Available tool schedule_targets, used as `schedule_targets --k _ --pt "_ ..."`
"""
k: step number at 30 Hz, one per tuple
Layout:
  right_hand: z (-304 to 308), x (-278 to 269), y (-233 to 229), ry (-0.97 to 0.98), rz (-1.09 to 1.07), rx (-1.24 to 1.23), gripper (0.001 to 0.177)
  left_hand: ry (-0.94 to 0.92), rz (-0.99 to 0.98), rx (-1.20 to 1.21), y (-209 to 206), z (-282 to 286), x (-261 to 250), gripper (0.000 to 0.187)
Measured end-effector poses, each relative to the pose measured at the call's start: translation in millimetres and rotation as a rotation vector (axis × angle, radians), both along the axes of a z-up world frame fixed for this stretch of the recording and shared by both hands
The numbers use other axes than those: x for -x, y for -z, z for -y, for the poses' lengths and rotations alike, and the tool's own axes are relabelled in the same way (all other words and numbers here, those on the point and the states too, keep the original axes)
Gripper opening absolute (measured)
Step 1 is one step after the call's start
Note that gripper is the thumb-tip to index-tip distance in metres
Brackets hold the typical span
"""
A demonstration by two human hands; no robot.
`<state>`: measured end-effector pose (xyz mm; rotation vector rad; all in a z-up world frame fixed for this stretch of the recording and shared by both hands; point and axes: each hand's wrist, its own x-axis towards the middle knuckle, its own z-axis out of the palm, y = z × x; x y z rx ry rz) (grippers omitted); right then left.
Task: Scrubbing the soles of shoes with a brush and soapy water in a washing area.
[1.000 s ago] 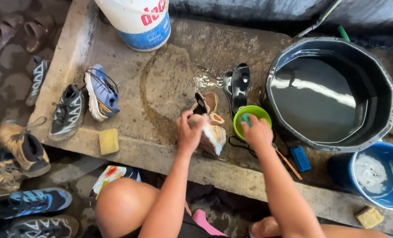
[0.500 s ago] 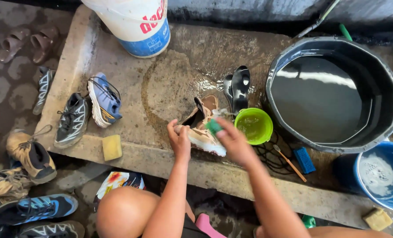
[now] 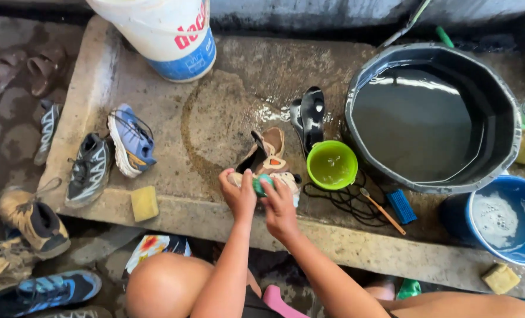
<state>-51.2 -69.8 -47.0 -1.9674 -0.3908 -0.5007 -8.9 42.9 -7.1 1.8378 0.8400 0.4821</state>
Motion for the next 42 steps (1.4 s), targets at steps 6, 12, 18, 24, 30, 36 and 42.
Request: schedule_targets --k 6,12,18,24,30,36,42 --pt "58 6 81 0.134 0.004 0.266 0.046 -0.051 -0.021 0.049 -7 -2 8 0.045" --pt "28 -1 62 0.068 -0.232 0.159 0.042 -0.021 -0.018 -0.006 -2 1 5 0.045" --pt "41 0 48 0.014 0.003 0.215 0.041 -0.015 0.023 -0.012 -6 -1 6 0.042" --pt "54 -2 70 0.019 -0.204 0.191 0.043 0.014 0.036 -0.011 -4 4 9 0.042" --pt "18 -4 -2 -0.091 -0.021 0.018 0.046 0.088 0.141 -0.147 14 2 5 0.027" --pt "81 8 100 0.083 -0.018 0.275 0.044 0.062 0.161 -0.139 5 9 4 0.027" --pt "15 2 -27 -0.11 -0.027 -0.084 0.044 0.139 0.135 -0.146 1 8 3 0.029"
